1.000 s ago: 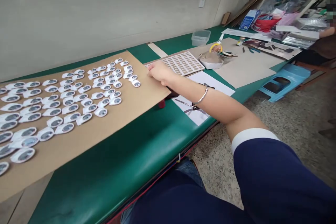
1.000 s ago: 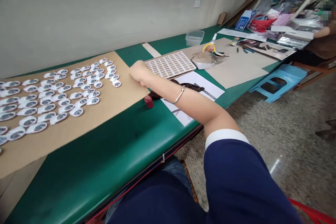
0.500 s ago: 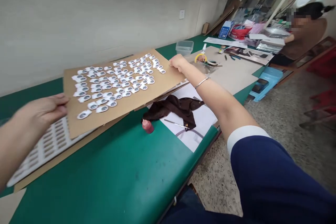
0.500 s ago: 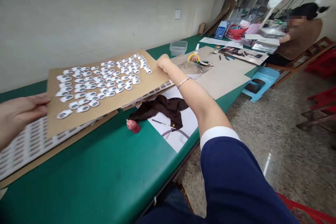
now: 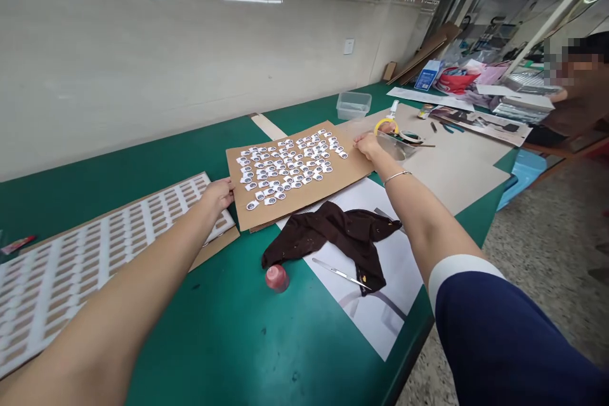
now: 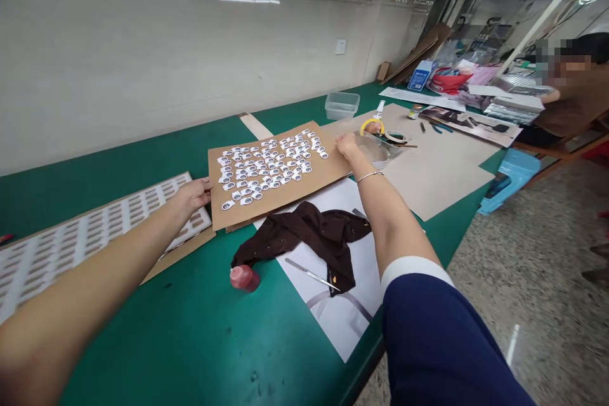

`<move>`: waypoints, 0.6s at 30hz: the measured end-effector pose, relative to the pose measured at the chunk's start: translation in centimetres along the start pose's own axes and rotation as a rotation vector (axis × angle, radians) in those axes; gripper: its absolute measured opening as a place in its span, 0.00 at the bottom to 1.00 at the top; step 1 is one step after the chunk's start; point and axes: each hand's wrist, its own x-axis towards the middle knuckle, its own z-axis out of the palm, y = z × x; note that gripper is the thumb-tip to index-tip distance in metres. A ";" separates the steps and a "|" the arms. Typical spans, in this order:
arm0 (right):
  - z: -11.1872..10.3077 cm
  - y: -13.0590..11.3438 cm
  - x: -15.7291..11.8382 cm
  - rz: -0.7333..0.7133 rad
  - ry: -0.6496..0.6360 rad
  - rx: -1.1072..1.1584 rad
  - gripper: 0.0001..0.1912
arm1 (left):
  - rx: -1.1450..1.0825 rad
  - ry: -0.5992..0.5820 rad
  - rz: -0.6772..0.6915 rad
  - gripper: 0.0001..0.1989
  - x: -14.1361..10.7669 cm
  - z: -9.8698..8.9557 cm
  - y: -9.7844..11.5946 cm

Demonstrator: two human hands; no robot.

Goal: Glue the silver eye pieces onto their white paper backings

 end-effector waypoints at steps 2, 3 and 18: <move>0.8 1.0 0.9 0.052 -0.034 -0.048 0.15 | 0.029 0.021 -0.014 0.17 0.5 0.3 -0.3; 1.2 1.4 1.2 0.067 -0.047 -0.070 0.15 | 0.049 0.034 -0.018 0.17 0.8 0.4 -0.4; 0.7 0.6 -2.2 -0.149 0.049 -0.399 0.13 | 0.565 0.258 0.178 0.18 -3.8 -9.0 -2.1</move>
